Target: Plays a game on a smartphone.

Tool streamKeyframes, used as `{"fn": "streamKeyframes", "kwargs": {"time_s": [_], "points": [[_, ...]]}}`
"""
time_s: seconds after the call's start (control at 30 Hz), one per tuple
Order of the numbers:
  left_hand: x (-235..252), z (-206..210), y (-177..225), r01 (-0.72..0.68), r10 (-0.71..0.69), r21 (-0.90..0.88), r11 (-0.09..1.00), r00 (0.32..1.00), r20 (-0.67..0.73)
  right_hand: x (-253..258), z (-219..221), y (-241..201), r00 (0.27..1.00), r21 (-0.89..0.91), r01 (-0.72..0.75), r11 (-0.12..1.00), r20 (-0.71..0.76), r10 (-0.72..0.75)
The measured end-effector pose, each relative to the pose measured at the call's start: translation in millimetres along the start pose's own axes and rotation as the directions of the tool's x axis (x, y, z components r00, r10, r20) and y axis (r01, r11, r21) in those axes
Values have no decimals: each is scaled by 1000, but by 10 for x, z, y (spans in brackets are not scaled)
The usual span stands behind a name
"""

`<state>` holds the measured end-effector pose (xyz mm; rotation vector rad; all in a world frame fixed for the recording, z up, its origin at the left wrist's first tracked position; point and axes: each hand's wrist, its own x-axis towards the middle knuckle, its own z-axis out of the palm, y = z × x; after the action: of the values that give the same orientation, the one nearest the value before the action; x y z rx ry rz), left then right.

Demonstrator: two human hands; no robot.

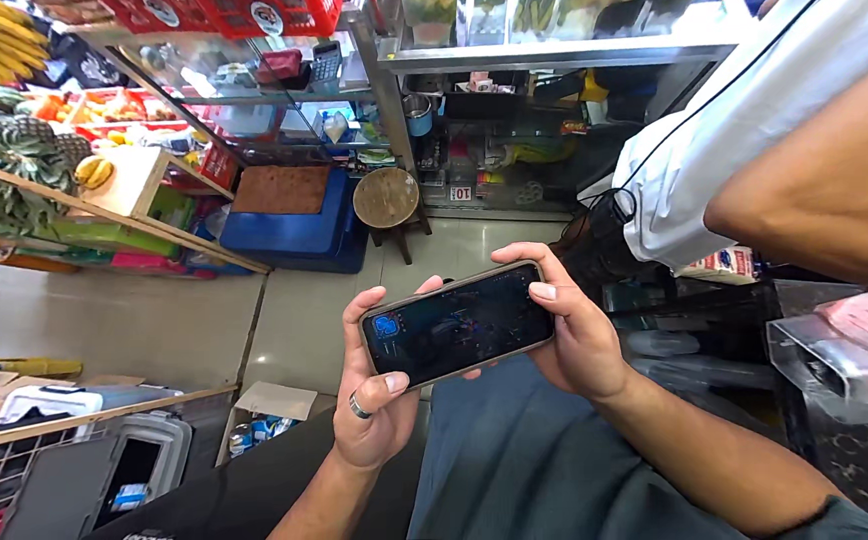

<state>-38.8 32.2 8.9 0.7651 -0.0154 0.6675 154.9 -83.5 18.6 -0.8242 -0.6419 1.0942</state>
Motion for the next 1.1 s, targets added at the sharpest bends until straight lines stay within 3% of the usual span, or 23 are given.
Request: {"fn": "streamKeyframes", "kwargs": {"time_s": [1.1], "points": [[-16, 19, -21, -29, 33, 95, 995, 998, -49, 24, 21, -4, 998, -100, 44, 994, -35, -48]]}}
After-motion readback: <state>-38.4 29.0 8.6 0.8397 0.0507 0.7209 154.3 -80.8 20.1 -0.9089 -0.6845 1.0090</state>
